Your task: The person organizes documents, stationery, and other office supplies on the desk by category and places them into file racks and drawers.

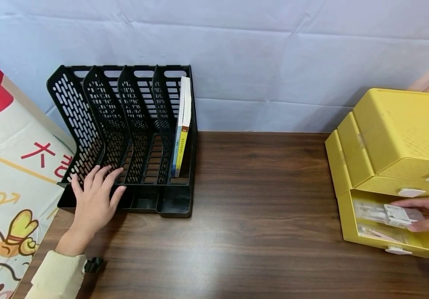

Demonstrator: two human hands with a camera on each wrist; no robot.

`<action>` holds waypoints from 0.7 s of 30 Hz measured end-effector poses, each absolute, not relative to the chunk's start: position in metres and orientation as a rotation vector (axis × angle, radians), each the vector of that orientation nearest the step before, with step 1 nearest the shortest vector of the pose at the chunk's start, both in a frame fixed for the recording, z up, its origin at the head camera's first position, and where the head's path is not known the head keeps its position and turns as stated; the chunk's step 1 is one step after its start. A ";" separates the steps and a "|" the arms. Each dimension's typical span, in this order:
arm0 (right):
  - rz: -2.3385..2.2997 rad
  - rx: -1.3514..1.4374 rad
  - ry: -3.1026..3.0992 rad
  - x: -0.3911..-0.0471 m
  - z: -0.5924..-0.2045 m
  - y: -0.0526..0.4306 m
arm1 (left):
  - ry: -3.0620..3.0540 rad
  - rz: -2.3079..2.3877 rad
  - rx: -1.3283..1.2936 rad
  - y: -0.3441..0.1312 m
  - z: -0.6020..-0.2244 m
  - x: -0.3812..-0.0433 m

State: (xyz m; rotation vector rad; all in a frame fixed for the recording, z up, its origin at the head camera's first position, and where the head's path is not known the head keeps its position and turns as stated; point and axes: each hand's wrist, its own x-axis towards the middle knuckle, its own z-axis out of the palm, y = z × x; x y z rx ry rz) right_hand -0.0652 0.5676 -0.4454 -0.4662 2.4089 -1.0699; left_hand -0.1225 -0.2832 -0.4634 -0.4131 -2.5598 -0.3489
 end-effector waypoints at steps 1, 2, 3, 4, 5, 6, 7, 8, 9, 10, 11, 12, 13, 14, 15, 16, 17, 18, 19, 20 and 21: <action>-1.067 -0.466 2.405 -0.065 -0.445 0.566 | -2.559 -0.348 -0.413 -0.283 -0.464 -0.122; -1.074 -0.484 2.402 -0.066 -0.445 0.565 | -2.557 -0.346 -0.412 -0.283 -0.464 -0.122; -1.080 -0.496 2.408 -0.065 -0.444 0.564 | -2.554 -0.344 -0.412 -0.283 -0.464 -0.123; -1.081 -0.499 2.416 -0.065 -0.444 0.563 | -2.551 -0.341 -0.412 -0.282 -0.464 -0.123; -1.081 -0.502 2.430 -0.064 -0.444 0.561 | -2.548 -0.339 -0.413 -0.282 -0.464 -0.123; -1.062 -0.505 2.455 -0.063 -0.443 0.560 | -2.545 -0.338 -0.414 -0.282 -0.465 -0.123; -1.027 -0.498 2.488 -0.063 -0.442 0.558 | -2.543 -0.340 -0.414 -0.282 -0.465 -0.123; -0.980 -0.492 2.528 -0.063 -0.441 0.556 | -2.542 -0.341 -0.414 -0.282 -0.465 -0.123; -0.923 -0.473 2.574 -0.063 -0.441 0.553 | -2.541 -0.343 -0.414 -0.282 -0.465 -0.123; -0.837 -0.460 2.632 -0.063 -0.439 0.551 | -2.541 -0.344 -0.414 -0.282 -0.465 -0.123; -0.769 -0.455 2.687 -0.063 -0.439 0.548 | -2.540 -0.346 -0.414 -0.282 -0.465 -0.123; -0.727 -0.468 2.721 -0.063 -0.439 0.546 | -2.540 -0.347 -0.414 -0.282 -0.465 -0.123; -0.720 -0.489 2.747 -0.063 -0.439 0.543 | -2.539 -0.346 -0.415 -0.282 -0.465 -0.123; -0.728 -0.519 2.768 -0.063 -0.439 0.541 | -2.538 -0.346 -0.416 -0.282 -0.465 -0.123; -0.765 -0.562 2.763 -0.064 -0.440 0.539 | -2.536 -0.344 -0.417 -0.282 -0.465 -0.123; -0.817 -0.607 2.746 -0.064 -0.441 0.538 | -2.535 -0.343 -0.417 -0.282 -0.465 -0.123; -0.909 -0.653 2.703 -0.064 -0.443 0.536 | -2.533 -0.341 -0.418 -0.282 -0.465 -0.124; -0.986 -0.680 2.649 -0.064 -0.443 0.535 | -2.531 -0.339 -0.419 -0.282 -0.465 -0.124; -1.031 -0.687 2.617 -0.063 -0.444 0.534 | -2.529 -0.338 -0.420 -0.282 -0.465 -0.124; -1.056 -0.691 2.589 -0.063 -0.444 0.533 | -2.527 -0.337 -0.420 -0.282 -0.465 -0.124; -1.078 -0.692 2.563 -0.063 -0.445 0.532 | -2.525 -0.336 -0.421 -0.282 -0.465 -0.124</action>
